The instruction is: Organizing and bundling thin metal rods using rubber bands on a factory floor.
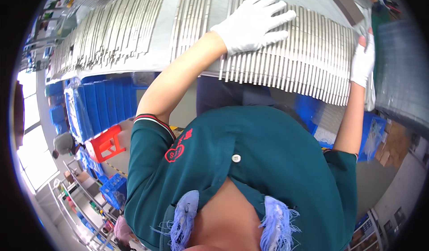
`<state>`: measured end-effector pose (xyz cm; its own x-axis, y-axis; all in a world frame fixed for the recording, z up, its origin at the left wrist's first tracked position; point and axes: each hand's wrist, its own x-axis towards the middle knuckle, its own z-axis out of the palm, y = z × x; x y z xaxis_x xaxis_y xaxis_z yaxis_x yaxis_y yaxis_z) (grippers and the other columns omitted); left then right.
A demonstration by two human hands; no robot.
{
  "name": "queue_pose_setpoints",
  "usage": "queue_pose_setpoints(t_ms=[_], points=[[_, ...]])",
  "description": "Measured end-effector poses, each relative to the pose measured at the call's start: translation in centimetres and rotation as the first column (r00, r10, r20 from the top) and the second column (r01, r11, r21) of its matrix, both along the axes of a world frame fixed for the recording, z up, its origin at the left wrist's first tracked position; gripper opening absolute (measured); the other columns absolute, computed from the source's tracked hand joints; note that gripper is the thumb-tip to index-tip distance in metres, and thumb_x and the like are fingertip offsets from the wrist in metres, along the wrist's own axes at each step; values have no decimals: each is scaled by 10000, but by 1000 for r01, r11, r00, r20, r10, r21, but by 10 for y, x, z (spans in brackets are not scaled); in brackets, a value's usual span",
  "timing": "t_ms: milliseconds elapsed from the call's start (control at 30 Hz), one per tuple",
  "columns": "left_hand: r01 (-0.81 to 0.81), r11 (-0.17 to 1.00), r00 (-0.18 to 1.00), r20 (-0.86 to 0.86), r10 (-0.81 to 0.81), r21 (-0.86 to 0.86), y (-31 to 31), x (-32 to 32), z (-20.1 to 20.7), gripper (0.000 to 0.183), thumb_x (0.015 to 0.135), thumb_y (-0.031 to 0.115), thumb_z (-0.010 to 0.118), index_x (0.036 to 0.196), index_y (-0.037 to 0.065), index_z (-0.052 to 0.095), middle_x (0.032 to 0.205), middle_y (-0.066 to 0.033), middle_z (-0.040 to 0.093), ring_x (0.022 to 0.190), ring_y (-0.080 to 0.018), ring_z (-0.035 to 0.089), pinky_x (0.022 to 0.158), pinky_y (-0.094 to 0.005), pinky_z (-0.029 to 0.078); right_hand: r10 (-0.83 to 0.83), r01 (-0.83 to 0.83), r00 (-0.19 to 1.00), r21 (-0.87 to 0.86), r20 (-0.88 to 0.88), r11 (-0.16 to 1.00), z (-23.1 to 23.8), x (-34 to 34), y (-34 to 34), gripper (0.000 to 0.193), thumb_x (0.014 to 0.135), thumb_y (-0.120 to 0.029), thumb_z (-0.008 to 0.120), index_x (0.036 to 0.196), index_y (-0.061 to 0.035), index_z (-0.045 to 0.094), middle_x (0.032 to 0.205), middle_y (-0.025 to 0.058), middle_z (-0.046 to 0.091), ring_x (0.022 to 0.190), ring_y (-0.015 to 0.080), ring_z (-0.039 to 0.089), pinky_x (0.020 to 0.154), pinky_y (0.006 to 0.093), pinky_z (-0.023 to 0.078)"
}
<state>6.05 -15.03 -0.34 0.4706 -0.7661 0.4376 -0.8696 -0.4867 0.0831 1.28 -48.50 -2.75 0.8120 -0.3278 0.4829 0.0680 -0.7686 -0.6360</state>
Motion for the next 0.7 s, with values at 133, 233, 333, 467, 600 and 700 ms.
queue_pose_setpoints(t_ms=[133, 233, 333, 467, 600, 700], points=[[79, 997, 997, -10, -78, 18, -21, -3, -5, 504, 885, 435, 424, 1255, 96, 478, 1274, -177, 464, 1209, -319, 400, 1035, -434, 264, -13, 16, 999, -54, 51, 998, 2, -5, -2, 480, 926, -310, 471, 1276, 16, 442, 1287, 164, 490, 1208, 252, 448, 1010, 304, 319], [77, 994, 997, -21, -75, 82, -7, 0, -1, 500, 879, 423, 442, 1256, 97, 483, 1289, -187, 449, 1223, -330, 389, 1042, -434, 261, -17, 19, 997, -28, 76, 999, 3, -7, -2, 461, 919, -284, 474, 1274, 9, 449, 1282, 169, 493, 1204, 266, 453, 1013, 305, 317], [55, 988, 998, -4, -56, 143, 19, 4, 0, 490, 875, 414, 450, 1240, 92, 500, 1279, -189, 454, 1211, -328, 394, 1033, -430, 267, -9, 9, 997, 1, 82, 1000, 3, -9, -4, 476, 911, -285, 481, 1282, 11, 438, 1298, 176, 476, 1217, 269, 441, 1020, 305, 309], [-65, 983, 997, 52, 56, 173, 19, 5, 2, 493, 864, 405, 464, 1214, 61, 511, 1249, -198, 470, 1183, -329, 413, 1009, -423, 288, 9, -3, 994, -54, 107, 999, 6, -9, -1, 489, 910, -307, 482, 1266, 26, 447, 1277, 196, 487, 1198, 291, 455, 1013, 307, 317], [149, 983, 988, -59, -144, 111, -41, -10, 17, 482, 864, 361, 483, 1243, 64, 490, 1266, -228, 453, 1208, -375, 389, 1026, -440, 280, 12, -10, 996, -28, 91, 1000, 5, -9, 2, 469, 926, -283, 462, 1289, 12, 420, 1307, 170, 464, 1232, 264, 417, 1031, 311, 296], [227, 974, 971, -82, -225, 14, -83, -25, 12, 515, 859, 413, 480, 1244, 72, 496, 1274, -222, 455, 1216, -375, 383, 1034, -452, 267, 25, -24, 997, -16, 73, 1000, 5, -6, 3, 486, 911, -259, 491, 1297, 24, 404, 1321, 180, 447, 1247, 264, 403, 1035, 311, 293]])
